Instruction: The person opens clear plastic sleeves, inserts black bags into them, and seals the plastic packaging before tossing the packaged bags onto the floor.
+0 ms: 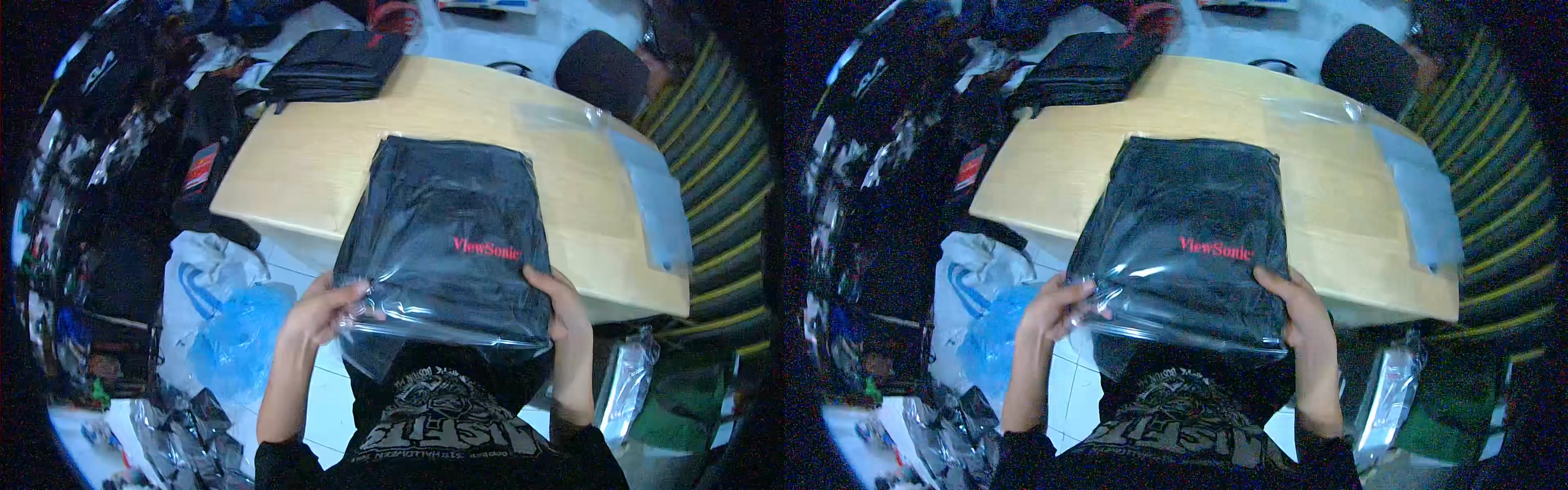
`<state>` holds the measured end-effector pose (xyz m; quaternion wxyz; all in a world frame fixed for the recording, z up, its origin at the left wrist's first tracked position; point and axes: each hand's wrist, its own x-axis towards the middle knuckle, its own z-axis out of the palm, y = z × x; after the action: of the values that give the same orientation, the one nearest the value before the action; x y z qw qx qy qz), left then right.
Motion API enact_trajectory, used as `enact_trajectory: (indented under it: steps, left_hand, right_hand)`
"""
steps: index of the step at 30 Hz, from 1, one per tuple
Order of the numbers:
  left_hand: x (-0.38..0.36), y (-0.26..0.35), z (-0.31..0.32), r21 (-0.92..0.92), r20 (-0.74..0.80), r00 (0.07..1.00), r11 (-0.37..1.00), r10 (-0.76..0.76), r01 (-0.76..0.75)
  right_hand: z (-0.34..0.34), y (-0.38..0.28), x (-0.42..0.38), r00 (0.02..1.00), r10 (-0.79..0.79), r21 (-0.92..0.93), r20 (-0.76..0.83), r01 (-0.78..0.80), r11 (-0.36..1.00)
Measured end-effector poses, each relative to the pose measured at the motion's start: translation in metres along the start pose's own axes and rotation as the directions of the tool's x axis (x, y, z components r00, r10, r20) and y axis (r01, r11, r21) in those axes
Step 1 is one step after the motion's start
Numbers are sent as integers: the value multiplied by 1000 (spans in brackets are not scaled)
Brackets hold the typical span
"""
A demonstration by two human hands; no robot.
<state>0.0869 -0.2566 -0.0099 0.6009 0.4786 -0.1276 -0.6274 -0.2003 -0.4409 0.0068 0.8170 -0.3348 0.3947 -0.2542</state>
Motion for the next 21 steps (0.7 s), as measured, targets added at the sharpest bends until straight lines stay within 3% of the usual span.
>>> enact_trajectory:
  steps: [1, 3, 5, 7, 9, 11, 13, 14, 15, 17, 18, 19, 21]
  left_hand:
    - [-13, -9, -11, 60, -86, 996, 998, 16, -11]
    - [-54, -21, -2, 107, -297, 933, 978, 205, -181]
    - [-96, -24, -2, 90, -358, 850, 921, 386, -380]
    - [-133, -42, -18, 130, -474, 695, 824, 541, -552]
    - [-166, -69, -16, 72, -668, 517, 738, 535, -670]
    - [-194, -105, -30, -45, -859, 384, 696, 340, -716]
    - [-218, -157, -57, -226, -872, 417, 547, 255, -806]
    - [-223, -187, -67, -232, -905, 380, 529, 191, -817]
    - [-222, -212, -80, -247, -929, 351, 511, 116, -823]
    - [-228, -256, -90, -329, -931, 364, 456, -13, -827]
    - [-214, -287, -102, -350, -934, 350, 361, -68, -864]
    - [-209, -314, -118, -423, -905, 396, 241, -154, -874]
    - [-186, -382, -143, -429, -885, 378, 162, -271, -889]
  right_hand:
    - [6, 4, 0, 999, -14, -8, 31, 15, 1000]
    - [37, 4, 0, 992, -15, -45, 127, 21, 999]
    - [65, 4, 14, 956, 41, -129, 291, -3, 992]
    - [110, 16, 30, 896, 110, -191, 431, -29, 981]
    - [152, 42, 40, 832, 222, -296, 509, -73, 952]
    - [192, 77, 41, 755, 403, -439, 518, -170, 882]
    - [211, 140, 60, 659, 556, -567, 506, -232, 790]
    - [215, 171, 65, 596, 598, -603, 536, -227, 765]
    - [217, 205, 88, 456, 743, -692, 491, -314, 650]
    - [212, 271, 98, 531, 787, -798, 315, -301, 522]
    - [203, 297, 109, 527, 812, -864, 252, -255, 434]
    - [196, 324, 113, 527, 829, -918, 187, -206, 338]
    - [176, 364, 110, 408, 895, -804, 181, -463, 373]
